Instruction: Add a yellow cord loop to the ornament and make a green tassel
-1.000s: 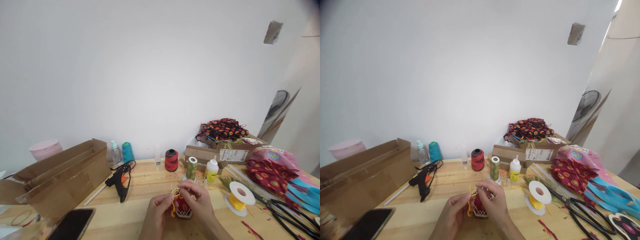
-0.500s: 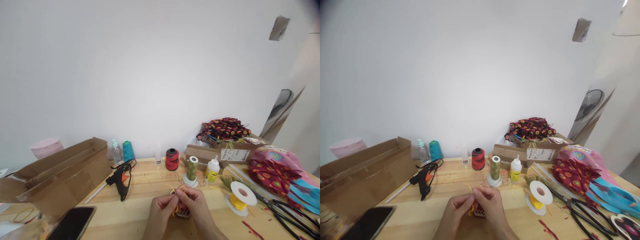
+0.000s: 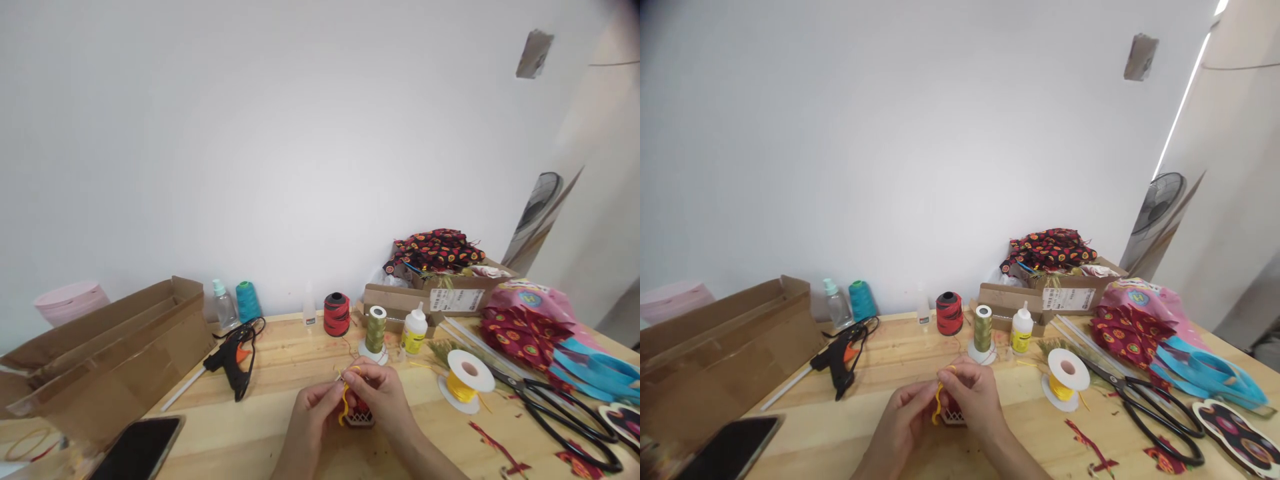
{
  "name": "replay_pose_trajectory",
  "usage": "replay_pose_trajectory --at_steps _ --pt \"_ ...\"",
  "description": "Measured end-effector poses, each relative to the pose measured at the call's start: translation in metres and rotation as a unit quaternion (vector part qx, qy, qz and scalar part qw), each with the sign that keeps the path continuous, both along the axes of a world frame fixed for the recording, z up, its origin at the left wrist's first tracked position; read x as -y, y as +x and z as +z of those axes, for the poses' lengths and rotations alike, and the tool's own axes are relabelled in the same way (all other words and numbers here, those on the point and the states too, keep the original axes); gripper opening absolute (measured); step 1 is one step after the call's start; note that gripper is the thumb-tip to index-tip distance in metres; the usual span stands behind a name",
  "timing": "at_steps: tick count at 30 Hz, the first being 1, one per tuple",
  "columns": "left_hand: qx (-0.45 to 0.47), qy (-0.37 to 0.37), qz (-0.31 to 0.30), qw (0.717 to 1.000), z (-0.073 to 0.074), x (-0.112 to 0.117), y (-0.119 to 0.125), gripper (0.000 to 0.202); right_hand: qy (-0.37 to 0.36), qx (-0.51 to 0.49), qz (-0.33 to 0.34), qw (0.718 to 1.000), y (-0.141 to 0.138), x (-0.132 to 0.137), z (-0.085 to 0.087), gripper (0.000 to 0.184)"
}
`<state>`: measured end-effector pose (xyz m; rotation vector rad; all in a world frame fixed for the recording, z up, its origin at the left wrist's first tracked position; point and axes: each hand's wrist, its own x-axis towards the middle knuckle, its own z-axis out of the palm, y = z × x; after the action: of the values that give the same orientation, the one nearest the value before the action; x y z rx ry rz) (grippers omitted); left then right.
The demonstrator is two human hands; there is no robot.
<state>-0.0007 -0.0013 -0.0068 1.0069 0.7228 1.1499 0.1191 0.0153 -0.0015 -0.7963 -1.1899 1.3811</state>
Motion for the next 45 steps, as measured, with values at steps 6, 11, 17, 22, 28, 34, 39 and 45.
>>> replay_pose_trajectory --at_steps 6,11,17,22,28,34,39,45 --pt "0.017 -0.016 -0.008 1.000 0.001 0.001 0.000 0.025 -0.001 -0.014 0.013 1.000 -0.001 0.000 0.002 0.027" --pt "0.028 -0.018 -0.011 0.999 -0.001 0.001 0.000 0.023 -0.016 -0.027 0.014 0.999 -0.001 0.000 0.003 0.029" --pt "0.015 -0.012 0.010 1.000 0.000 0.000 0.000 0.022 -0.047 -0.037 0.008 0.998 0.000 0.001 0.004 0.028" --pt "0.012 -0.008 0.018 1.000 0.001 0.001 0.000 0.021 -0.059 -0.032 0.022 0.998 0.002 -0.001 0.001 0.029" --pt "0.055 -0.032 0.035 0.997 0.007 0.001 -0.002 0.016 0.029 -0.003 0.011 1.000 0.003 -0.001 0.005 0.024" --pt "0.015 -0.015 0.041 0.999 0.007 -0.001 -0.002 0.018 0.104 0.061 -0.038 0.992 0.001 0.003 0.008 0.020" --pt "-0.085 0.015 0.050 0.995 0.006 0.002 -0.002 0.021 0.084 0.028 -0.015 0.996 0.002 0.000 0.004 0.014" --pt "-0.091 0.036 0.043 0.994 0.009 0.000 -0.003 0.025 0.088 -0.022 0.046 0.995 0.006 -0.004 0.005 0.010"
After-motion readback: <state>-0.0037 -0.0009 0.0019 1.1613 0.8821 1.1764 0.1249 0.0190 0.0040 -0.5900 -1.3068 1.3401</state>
